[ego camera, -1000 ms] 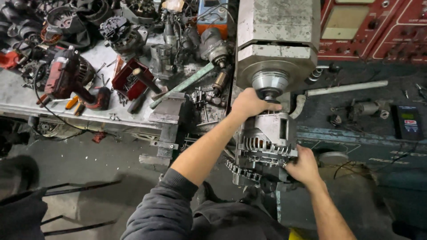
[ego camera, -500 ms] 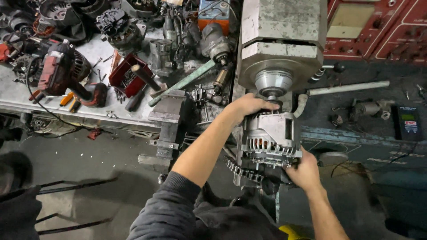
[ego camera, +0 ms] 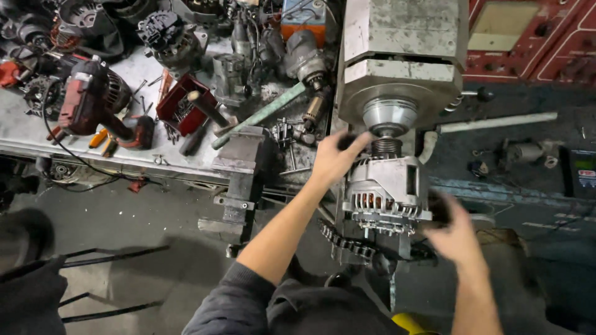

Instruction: The person uses a red impact wrench to tighten bolts on a disassembled alternator component on a cluttered workbench. They then move the alternator to a lathe machine, mount it, and secure it using a chuck key.

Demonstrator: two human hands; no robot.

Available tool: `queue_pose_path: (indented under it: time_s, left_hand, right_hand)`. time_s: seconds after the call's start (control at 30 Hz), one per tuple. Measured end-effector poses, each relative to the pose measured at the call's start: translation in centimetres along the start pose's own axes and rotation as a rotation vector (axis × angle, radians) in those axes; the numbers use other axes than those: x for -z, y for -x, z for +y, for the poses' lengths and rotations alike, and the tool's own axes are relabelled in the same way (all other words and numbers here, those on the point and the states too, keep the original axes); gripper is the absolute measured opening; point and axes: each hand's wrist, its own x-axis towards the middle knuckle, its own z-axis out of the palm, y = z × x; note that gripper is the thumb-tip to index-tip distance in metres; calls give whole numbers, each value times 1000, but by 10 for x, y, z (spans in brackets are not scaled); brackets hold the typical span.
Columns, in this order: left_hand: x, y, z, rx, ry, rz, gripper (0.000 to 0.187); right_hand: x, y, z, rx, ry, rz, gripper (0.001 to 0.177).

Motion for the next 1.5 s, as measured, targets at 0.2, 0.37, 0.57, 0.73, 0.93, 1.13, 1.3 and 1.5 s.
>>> queue_pose_path:
  time_s: [0.2, 0.37, 0.57, 0.73, 0.93, 1.13, 1.3, 1.5]
  left_hand:
    - [-35, -1, -77, -96, 279, 100, 55]
    - [-35, -4, -88, -260, 269, 226, 48]
    - [-40, -7, -87, -305, 343, 236, 44]
    - [-25, 9, -56, -304, 168, 310, 40]
    - [3, 71, -54, -174, -143, 182, 27]
    - [15, 106, -70, -399, -53, -254, 40]
    - [6, 95, -40, -187, -261, -328, 50]
    - [-15, 93, -53, -119, -154, -219, 44]
  right_hand:
    - [-5, -46, 39, -88, 61, -41, 58]
    - [-25, -40, 98, 147, 258, 133, 51]
    - [-14, -45, 70, 154, 324, 147, 48]
    - [-7, -35, 34, -177, 166, 211, 43]
    - [-10, -5, 20, -211, -106, -107, 54]
    - [-19, 2, 39, -58, -144, -150, 67]
    - [-16, -12, 10, -31, 71, -163, 49]
    - [-22, -11, 7, -158, -75, -154, 40]
